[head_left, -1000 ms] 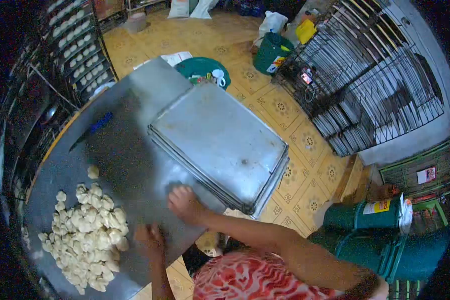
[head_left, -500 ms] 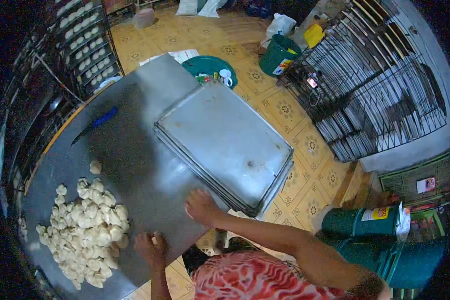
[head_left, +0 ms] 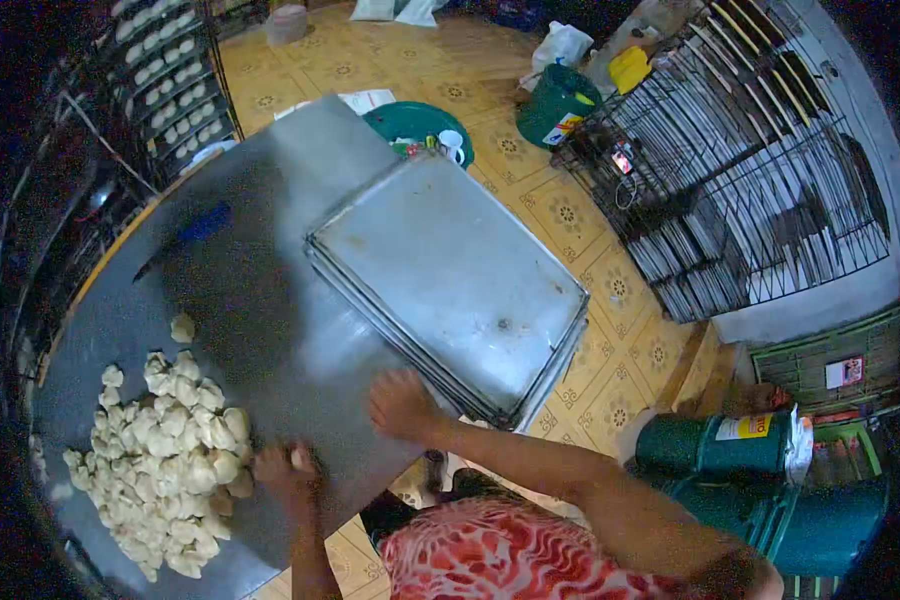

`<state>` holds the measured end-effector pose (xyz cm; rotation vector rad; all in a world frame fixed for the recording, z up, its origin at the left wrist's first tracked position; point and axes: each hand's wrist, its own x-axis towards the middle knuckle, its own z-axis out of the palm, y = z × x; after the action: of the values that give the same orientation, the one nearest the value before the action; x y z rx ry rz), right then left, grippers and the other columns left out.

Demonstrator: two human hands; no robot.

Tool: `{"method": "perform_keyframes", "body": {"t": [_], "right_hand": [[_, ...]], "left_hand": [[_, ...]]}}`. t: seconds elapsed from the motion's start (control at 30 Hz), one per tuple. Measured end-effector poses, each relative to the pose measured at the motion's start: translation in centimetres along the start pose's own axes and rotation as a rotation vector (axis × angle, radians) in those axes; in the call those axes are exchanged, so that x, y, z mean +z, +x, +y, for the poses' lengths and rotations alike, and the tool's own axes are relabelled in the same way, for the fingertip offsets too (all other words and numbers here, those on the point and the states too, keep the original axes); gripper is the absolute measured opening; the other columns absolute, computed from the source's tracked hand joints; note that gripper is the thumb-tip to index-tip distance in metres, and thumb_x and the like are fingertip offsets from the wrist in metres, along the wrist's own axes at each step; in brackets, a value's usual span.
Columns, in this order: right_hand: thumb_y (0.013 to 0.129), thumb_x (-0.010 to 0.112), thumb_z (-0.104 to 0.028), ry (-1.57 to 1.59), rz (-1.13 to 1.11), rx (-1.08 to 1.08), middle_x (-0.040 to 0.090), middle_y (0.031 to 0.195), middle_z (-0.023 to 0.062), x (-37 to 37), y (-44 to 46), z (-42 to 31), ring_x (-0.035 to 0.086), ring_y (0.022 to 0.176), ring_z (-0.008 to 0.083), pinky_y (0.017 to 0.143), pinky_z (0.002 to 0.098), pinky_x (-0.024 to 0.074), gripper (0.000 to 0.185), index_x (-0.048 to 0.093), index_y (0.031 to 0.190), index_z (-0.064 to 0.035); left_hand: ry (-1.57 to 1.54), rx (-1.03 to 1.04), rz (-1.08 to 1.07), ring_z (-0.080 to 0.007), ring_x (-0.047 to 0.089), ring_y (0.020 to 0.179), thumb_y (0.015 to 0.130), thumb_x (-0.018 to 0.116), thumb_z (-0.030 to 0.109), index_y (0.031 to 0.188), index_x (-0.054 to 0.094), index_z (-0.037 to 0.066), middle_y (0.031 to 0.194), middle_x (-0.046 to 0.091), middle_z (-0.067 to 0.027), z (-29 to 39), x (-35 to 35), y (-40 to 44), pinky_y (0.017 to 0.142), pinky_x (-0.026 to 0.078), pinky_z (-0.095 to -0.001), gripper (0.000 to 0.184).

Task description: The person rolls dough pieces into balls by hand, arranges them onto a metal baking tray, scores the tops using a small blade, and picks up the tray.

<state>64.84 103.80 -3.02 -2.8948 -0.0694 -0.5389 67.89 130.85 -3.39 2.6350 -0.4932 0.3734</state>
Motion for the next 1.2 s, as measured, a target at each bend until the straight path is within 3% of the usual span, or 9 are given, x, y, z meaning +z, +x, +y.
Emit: {"method": "perform_keyframes", "body": {"t": [0.2,0.3,0.5,0.57,0.73,0.8,0.87,0.97,1.2], "right_hand": [[0.091,0.063,-0.022,0.249,-0.055,0.188,0.063,0.104,0.0155,2.7,5.1,-1.8,0.059,0.104,0.0326,0.089,0.0476,0.0459,0.018,0.065,0.096,-0.0054],[0.087,0.066,-0.019,0.185,0.139,0.000,0.060,0.096,0.0121,2.1,1.1,-0.4,0.059,0.097,0.0310,0.085,0.0500,0.0462,0.013,0.064,0.089,-0.0064],[0.084,0.068,-0.020,0.122,-0.224,0.033,0.060,0.093,0.0120,1.5,3.6,1.0,0.060,0.094,0.0314,0.084,0.0489,0.0466,0.014,0.064,0.087,-0.0067],[0.083,0.070,-0.020,0.222,0.129,0.124,0.059,0.091,0.0126,3.3,5.9,-0.6,0.059,0.093,0.0315,0.081,0.0453,0.0466,0.015,0.063,0.083,-0.0075],[0.084,0.069,-0.020,0.280,0.298,0.074,0.059,0.087,0.0124,7.3,0.1,0.6,0.058,0.088,0.0318,0.079,0.0428,0.0449,0.014,0.063,0.084,-0.0071],[0.085,0.068,-0.021,0.259,0.101,0.111,0.057,0.084,0.0131,2.0,-1.0,1.3,0.057,0.086,0.0334,0.080,0.0467,0.0437,0.015,0.062,0.082,-0.0076],[0.086,0.066,-0.022,0.080,0.022,-0.016,0.055,0.081,0.0138,0.2,-0.4,2.1,0.056,0.083,0.0350,0.080,0.0512,0.0421,0.017,0.060,0.079,-0.0080],[0.089,0.065,-0.018,0.139,0.015,0.055,0.056,0.082,0.0142,2.0,6.4,0.4,0.055,0.081,0.0352,0.076,0.0519,0.0401,0.018,0.058,0.077,-0.0071],[0.091,0.067,-0.022,0.414,-0.011,0.016,0.060,0.094,0.0162,-0.2,0.5,1.2,0.058,0.090,0.0382,0.080,0.0502,0.0440,0.018,0.061,0.081,-0.0078]], "left_hand": [[-0.031,-0.280,-0.109,-0.0417,0.058,0.093,0.093,0.069,0.025,0.092,0.067,0.002,0.089,0.063,-0.0174,1.7,3.7,5.6,0.088,0.042,-0.0561,0.023],[-0.101,0.000,-0.032,-0.0398,0.059,0.092,0.092,0.067,0.025,0.087,0.067,0.003,0.085,0.064,-0.0163,0.0,1.4,0.6,0.085,0.044,-0.0546,0.023],[0.028,-0.037,-0.029,-0.0417,0.058,0.090,0.091,0.067,0.026,0.098,0.066,0.005,0.090,0.063,-0.0173,0.8,2.9,4.8,0.086,0.043,-0.0540,0.022],[0.057,-0.110,-0.091,-0.0418,0.058,0.090,0.091,0.067,0.026,0.097,0.066,0.005,0.092,0.063,-0.0176,1.2,4.4,6.1,0.086,0.043,-0.0547,0.022],[-0.112,0.007,-0.045,-0.0421,0.059,0.092,0.092,0.067,0.030,0.094,0.068,0.005,0.095,0.065,-0.0197,-0.8,3.0,1.6,0.087,0.044,-0.0553,0.025],[0.025,-0.035,-0.333,-0.0441,0.060,0.097,0.092,0.067,0.032,0.098,0.071,0.004,0.101,0.066,-0.0218,0.2,-2.0,-0.8,0.091,0.044,-0.0554,0.029],[0.122,0.046,-0.017,-0.0434,0.060,0.095,0.091,0.069,0.033,0.100,0.070,0.005,0.100,0.066,-0.0202,-1.1,1.6,0.9,0.091,0.043,-0.0543,0.030],[-0.107,-0.279,-0.125,-0.0351,0.060,0.086,0.089,0.072,0.035,0.084,0.068,0.009,0.090,0.066,-0.0125,1.8,3.5,7.2,0.079,0.041,-0.0505,0.026],[-0.103,-0.030,-0.029,-0.0326,0.060,0.089,0.088,0.072,0.030,0.080,0.069,0.011,0.085,0.066,-0.0090,0.8,-1.7,1.0,0.080,0.042,-0.0475,0.022]]}}
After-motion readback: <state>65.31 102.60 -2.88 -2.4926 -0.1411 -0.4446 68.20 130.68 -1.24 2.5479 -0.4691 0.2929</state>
